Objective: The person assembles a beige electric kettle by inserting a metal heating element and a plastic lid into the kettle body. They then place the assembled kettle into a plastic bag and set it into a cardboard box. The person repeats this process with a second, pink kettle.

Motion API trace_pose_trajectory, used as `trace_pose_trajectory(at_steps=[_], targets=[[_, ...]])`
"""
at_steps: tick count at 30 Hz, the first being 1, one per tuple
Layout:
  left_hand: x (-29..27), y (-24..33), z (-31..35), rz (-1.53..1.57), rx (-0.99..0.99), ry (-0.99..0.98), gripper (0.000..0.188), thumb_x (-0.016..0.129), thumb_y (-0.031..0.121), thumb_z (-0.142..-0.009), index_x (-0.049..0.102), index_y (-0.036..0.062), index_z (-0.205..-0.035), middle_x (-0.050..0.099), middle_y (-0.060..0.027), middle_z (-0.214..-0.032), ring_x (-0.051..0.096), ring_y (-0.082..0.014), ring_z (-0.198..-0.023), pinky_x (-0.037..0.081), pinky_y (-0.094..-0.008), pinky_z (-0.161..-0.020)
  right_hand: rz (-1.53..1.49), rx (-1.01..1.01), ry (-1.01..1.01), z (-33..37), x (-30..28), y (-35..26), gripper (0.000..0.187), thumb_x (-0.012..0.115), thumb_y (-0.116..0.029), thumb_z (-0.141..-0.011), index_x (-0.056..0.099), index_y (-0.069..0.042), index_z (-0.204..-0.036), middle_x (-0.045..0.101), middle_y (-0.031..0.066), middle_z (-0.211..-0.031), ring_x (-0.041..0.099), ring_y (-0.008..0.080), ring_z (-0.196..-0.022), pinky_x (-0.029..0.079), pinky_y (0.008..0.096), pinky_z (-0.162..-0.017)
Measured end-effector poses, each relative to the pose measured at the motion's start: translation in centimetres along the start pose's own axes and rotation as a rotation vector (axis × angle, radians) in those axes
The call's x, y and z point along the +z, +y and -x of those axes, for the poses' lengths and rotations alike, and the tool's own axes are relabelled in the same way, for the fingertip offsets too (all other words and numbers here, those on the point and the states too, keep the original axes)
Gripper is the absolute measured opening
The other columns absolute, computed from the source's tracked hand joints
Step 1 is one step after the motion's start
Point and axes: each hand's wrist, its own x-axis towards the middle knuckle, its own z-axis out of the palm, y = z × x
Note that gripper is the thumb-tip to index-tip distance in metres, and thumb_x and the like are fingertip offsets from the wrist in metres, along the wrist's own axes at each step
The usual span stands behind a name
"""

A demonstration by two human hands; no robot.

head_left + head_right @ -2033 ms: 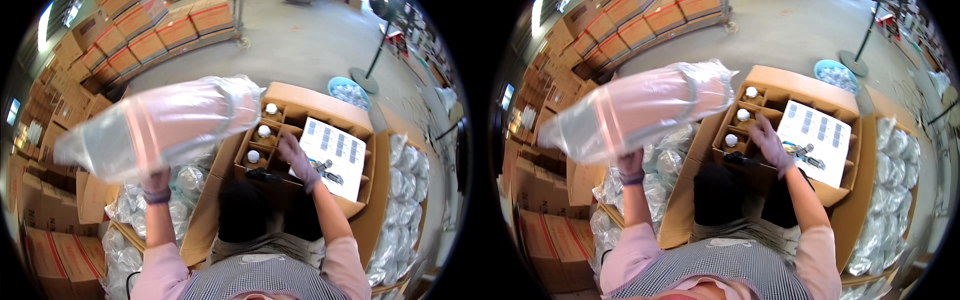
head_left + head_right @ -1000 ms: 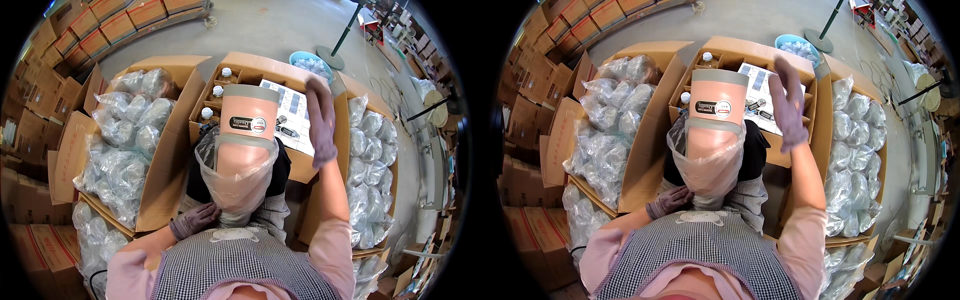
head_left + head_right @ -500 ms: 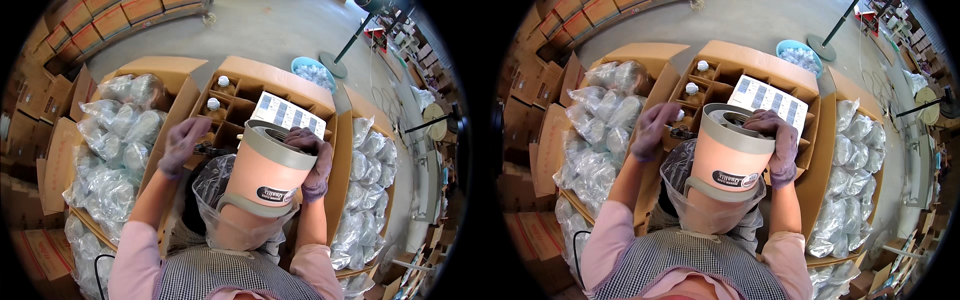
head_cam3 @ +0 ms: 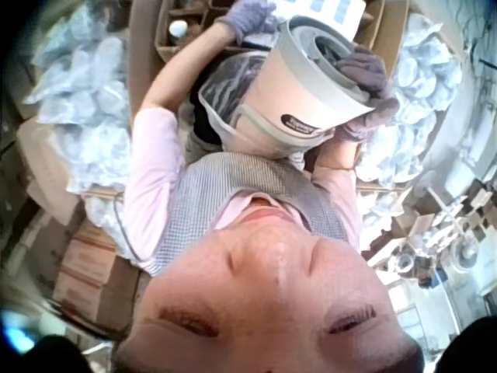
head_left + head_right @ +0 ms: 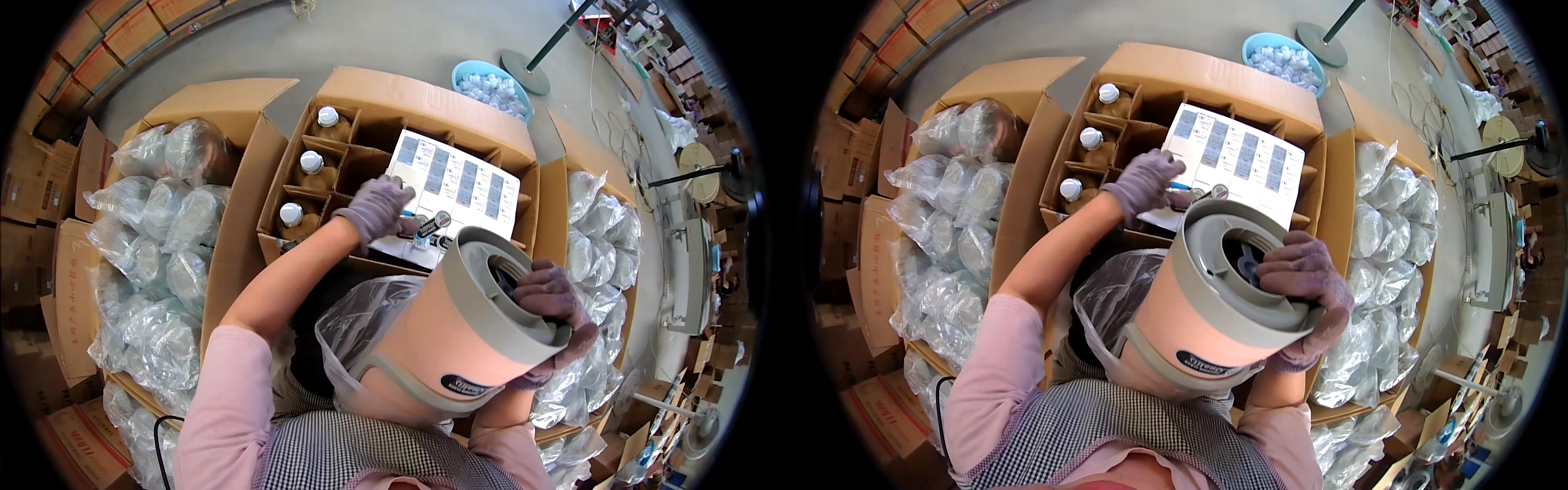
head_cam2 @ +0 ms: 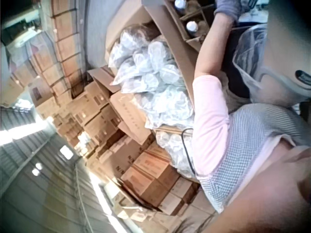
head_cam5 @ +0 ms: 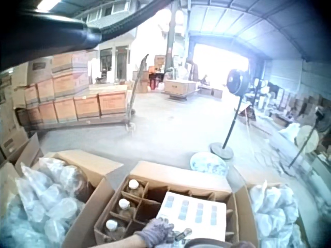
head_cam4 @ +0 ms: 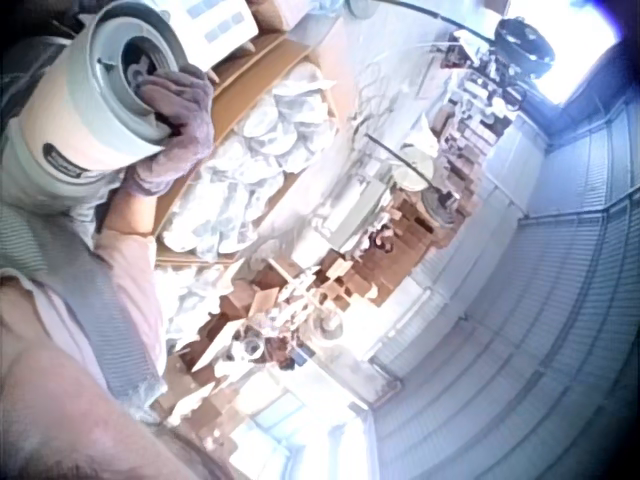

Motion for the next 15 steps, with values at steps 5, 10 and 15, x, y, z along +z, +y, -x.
trace_pose_trajectory(at_steps=[5,10,15], targets=[[4.3,-0.2,-1.7,-0.098,0.006,-0.100,0.029,0.063,0.031,-0.086,0.065,0.0104,-0.106,0.062,-0.0162,-0.109,0.062,-0.0330,-0.106,0.053,-0.0469,-0.085,0.027,0.034,-0.018,-0.6,0.4,-0.1,0.063,0.034,-0.047,-0.098,0.066,0.001,-0.072,0.068,0.0176,-0.072,0.064,0.0309,-0.072,0.046,0.0462,-0.085],[4.0,-3.2,-0.5,0.247,0.107,0.333,0.017,0.058,0.024,-0.094,0.058,0.0088,-0.101,0.061,-0.0141,-0.100,0.062,-0.0259,-0.093,0.053,-0.0400,-0.074,-0.009,0.063,-0.046,-0.8,0.6,0.1,0.058,0.034,-0.040,-0.098,0.066,0.003,-0.075,0.069,0.0174,-0.076,0.066,0.0331,-0.079,0.046,0.0493,-0.095],[-9.9,0.8,8.4,1.188,-0.129,0.593,0.024,0.046,0.029,-0.105,0.054,0.0078,-0.115,0.052,-0.0012,-0.072,0.051,-0.0112,-0.060,0.044,-0.0245,-0.057,0.142,-0.071,-0.185,-1.5,0.2,0.6,0.054,0.026,-0.031,-0.104,0.060,0.002,-0.078,0.069,0.0203,-0.082,0.067,0.0314,-0.083,0.048,0.0514,-0.098]])
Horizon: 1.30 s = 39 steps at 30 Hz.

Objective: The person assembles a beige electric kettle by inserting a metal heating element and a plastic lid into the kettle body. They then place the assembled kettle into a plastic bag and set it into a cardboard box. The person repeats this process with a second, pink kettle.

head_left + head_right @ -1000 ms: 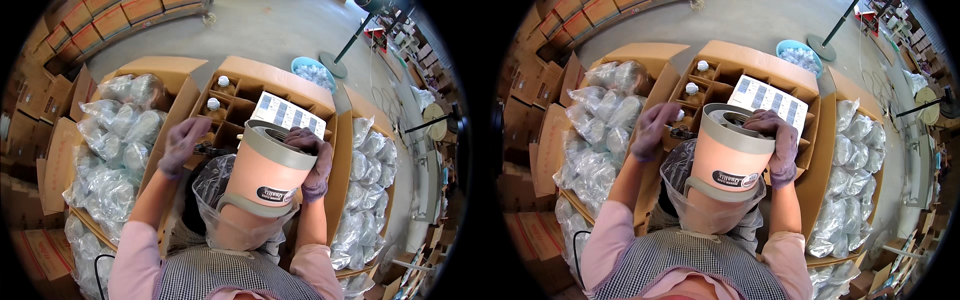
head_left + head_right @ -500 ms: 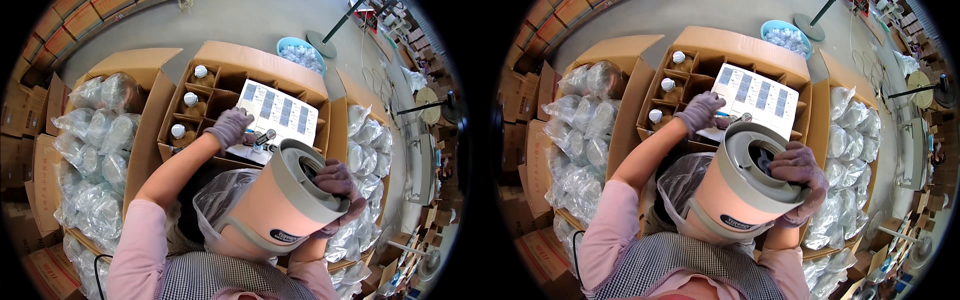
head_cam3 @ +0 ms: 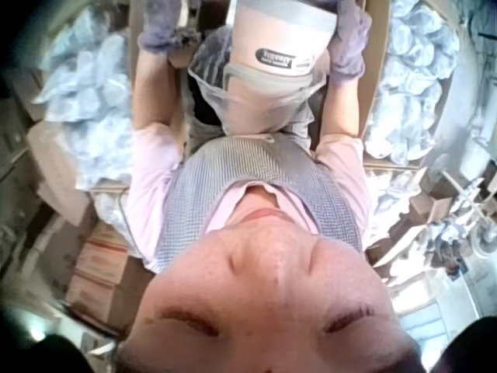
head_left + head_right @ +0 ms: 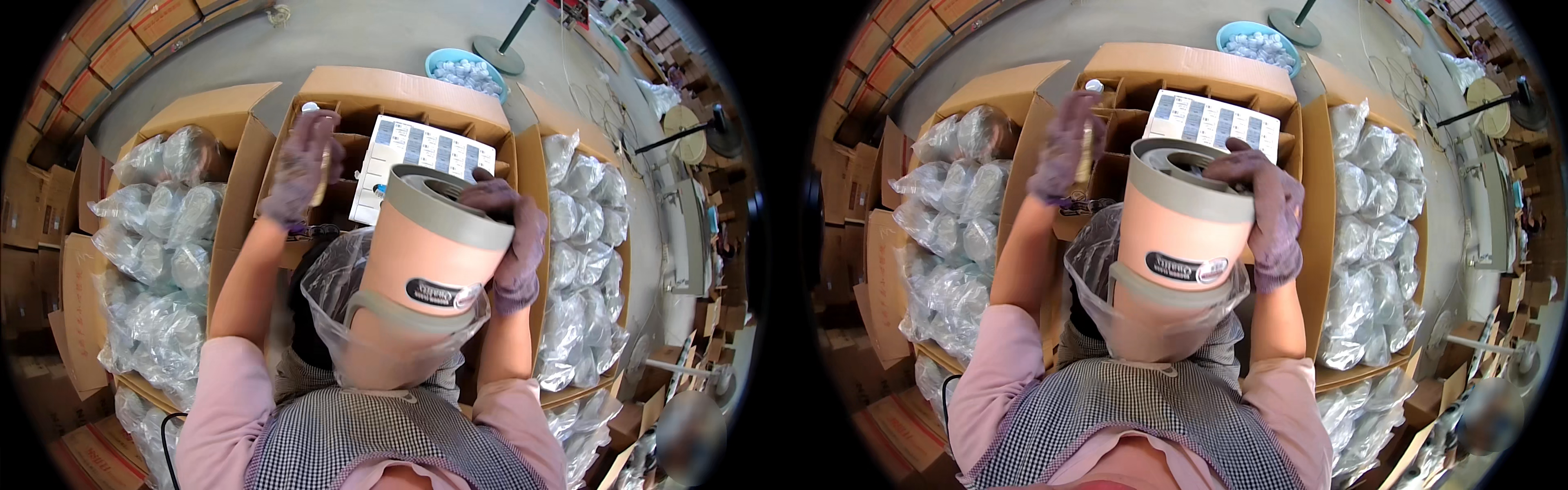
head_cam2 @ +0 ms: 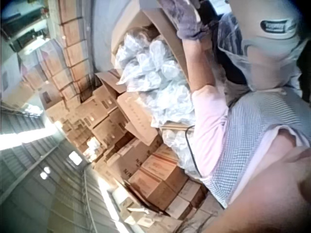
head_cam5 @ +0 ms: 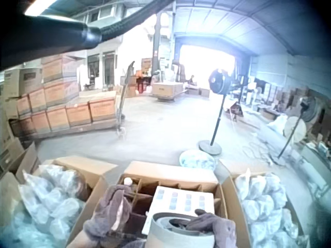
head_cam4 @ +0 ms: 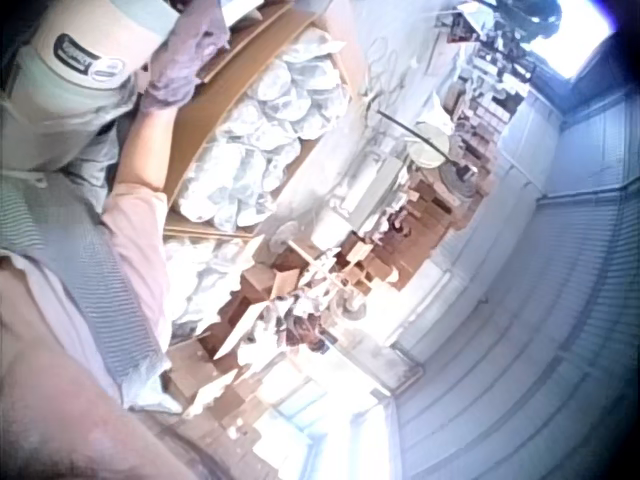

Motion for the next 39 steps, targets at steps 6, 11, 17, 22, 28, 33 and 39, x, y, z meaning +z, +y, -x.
trace_pose_trajectory(at_steps=[6,11,17,22,28,33,39], targets=[[-0.8,9.7,10.2,-0.317,0.264,-0.323,0.021,0.063,0.002,-0.091,0.052,0.0025,-0.110,0.055,-0.0072,-0.078,0.053,-0.0119,-0.064,0.046,-0.0281,-0.060,-0.063,0.130,-0.173,-0.8,-0.3,-0.9,0.026,0.045,-0.015,-0.096,0.063,0.004,-0.097,0.071,0.0144,-0.093,0.069,0.0288,-0.092,0.045,0.0404,-0.104],[0.0,9.2,11.8,-0.488,0.398,-0.375,0.018,0.065,0.000,-0.084,0.059,0.0027,-0.101,0.059,-0.0165,-0.088,0.063,-0.0354,-0.076,0.051,-0.0391,-0.067,0.081,0.045,-0.185,-0.6,0.2,-1.6,0.027,0.042,-0.012,-0.094,0.065,0.003,-0.098,0.072,0.0156,-0.095,0.068,0.0275,-0.091,0.046,0.0379,-0.099],[1.1,9.8,12.2,-0.509,0.440,-0.407,0.013,0.065,0.005,-0.085,0.058,0.0032,-0.096,0.060,-0.0151,-0.085,0.064,-0.0348,-0.075,0.051,-0.0404,-0.063,0.085,0.124,-0.136,-0.3,0.3,-2.3,0.028,0.043,-0.015,-0.096,0.066,0.002,-0.097,0.072,0.0136,-0.091,0.068,0.0228,-0.086,0.051,0.0338,-0.086],[2.0,11.2,12.6,-0.780,0.464,-0.405,0.014,0.068,0.011,-0.086,0.057,0.0046,-0.092,0.061,-0.0113,-0.082,0.065,-0.0307,-0.070,0.051,-0.0390,-0.058,-0.007,0.296,-0.081,-0.1,0.6,-2.9,0.036,0.040,-0.020,-0.102,0.067,0.002,-0.094,0.072,0.0121,-0.088,0.064,0.0172,-0.079,0.052,0.0336,-0.079],[2.3,10.6,13.0,-0.729,0.748,-0.630,0.023,0.059,0.009,-0.094,0.060,0.0035,-0.115,0.069,-0.0055,-0.100,0.069,-0.0180,-0.078,0.054,-0.0253,-0.060,0.050,0.202,-0.088,0.0,0.4,-2.8,0.030,0.041,-0.017,-0.099,0.065,0.001,-0.094,0.071,0.0144,-0.087,0.066,0.0232,-0.082,0.052,0.0369,-0.084],[1.0,9.7,10.0,-0.114,1.019,-0.573,0.020,0.060,0.015,-0.094,0.068,0.0010,-0.105,0.071,-0.0036,-0.086,0.067,-0.0153,-0.068,0.051,-0.0225,-0.056,0.202,0.122,-0.054,0.3,-0.1,-2.5,0.019,0.049,-0.012,-0.091,0.064,0.000,-0.093,0.071,0.0140,-0.089,0.069,0.0296,-0.089,0.047,0.0434,-0.103],[1.6,-5.5,-2.6,-0.485,0.190,-0.416,0.028,0.065,0.034,-0.094,0.066,0.0068,-0.092,0.066,-0.0164,-0.077,0.066,-0.0270,-0.069,0.050,-0.0388,-0.062,-0.093,0.205,0.113,1.4,-0.9,-1.3,0.058,0.026,-0.030,-0.102,0.066,0.007,-0.082,0.068,0.0213,-0.084,0.064,0.0324,-0.086,0.041,0.0513,-0.104]])
